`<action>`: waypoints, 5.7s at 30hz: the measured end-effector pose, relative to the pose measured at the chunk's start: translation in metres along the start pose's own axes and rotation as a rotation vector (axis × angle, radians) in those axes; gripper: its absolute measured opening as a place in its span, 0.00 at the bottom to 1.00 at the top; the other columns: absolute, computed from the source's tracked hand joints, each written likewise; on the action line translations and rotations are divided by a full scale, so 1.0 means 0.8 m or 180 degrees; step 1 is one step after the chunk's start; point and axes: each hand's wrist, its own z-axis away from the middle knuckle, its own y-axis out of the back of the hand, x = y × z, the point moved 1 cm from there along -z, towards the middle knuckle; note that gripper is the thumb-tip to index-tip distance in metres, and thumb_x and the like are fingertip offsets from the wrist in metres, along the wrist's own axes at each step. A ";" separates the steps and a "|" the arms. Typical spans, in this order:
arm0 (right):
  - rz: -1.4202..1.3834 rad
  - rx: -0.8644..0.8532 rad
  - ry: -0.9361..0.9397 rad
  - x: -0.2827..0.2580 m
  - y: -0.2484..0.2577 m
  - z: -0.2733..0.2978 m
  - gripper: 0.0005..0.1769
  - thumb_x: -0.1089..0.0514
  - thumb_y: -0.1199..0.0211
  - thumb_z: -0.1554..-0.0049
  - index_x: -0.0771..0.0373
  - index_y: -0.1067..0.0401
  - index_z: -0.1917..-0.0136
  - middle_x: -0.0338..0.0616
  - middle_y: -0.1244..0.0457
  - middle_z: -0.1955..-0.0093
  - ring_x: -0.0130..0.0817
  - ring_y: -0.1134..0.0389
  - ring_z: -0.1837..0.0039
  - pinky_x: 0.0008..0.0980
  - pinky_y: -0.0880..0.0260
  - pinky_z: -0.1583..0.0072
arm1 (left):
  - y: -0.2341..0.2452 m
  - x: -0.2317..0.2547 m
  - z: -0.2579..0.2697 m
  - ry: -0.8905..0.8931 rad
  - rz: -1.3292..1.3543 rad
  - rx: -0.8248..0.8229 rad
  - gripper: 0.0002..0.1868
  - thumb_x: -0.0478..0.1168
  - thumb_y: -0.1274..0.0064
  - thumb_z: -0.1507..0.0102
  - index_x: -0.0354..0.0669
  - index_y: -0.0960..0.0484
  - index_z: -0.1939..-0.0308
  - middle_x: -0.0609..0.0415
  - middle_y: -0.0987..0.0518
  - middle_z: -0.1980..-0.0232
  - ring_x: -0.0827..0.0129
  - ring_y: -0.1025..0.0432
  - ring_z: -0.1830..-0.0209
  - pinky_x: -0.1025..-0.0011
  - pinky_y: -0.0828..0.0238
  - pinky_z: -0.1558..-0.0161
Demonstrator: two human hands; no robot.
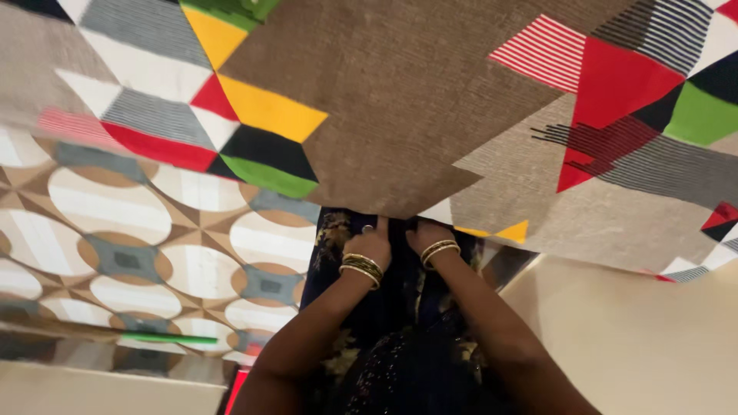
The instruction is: The person smooths a bedsheet over a mattress and tucks its edges under the mattress by hand.
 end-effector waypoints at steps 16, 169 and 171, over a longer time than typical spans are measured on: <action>-0.1071 0.0569 -0.0968 -0.152 0.003 -0.015 0.22 0.45 0.40 0.41 0.64 0.25 0.43 0.61 0.30 0.50 0.59 0.29 0.50 0.55 0.28 0.46 | 0.059 -0.067 -0.067 -0.1151 -0.1359 0.0078 0.22 0.53 0.55 0.34 0.44 0.17 0.45 0.38 0.23 0.38 0.43 0.28 0.40 0.48 0.31 0.41; -0.0906 -0.0032 -0.0260 -0.796 0.039 -0.211 0.34 0.46 0.40 0.44 0.59 0.38 0.28 0.59 0.34 0.39 0.53 0.30 0.39 0.45 0.29 0.37 | 0.501 -0.667 -0.102 -0.0057 -0.0954 0.1596 0.18 0.46 0.57 0.33 0.51 0.18 0.42 0.39 0.18 0.44 0.46 0.22 0.46 0.52 0.24 0.45; -0.0762 0.0125 -0.0081 -0.790 0.030 -0.254 0.31 0.47 0.40 0.44 0.57 0.36 0.29 0.57 0.33 0.41 0.51 0.29 0.40 0.44 0.29 0.38 | 0.509 -0.686 -0.120 0.0022 -0.0949 0.1278 0.20 0.47 0.56 0.34 0.57 0.16 0.42 0.41 0.20 0.41 0.44 0.24 0.44 0.50 0.26 0.42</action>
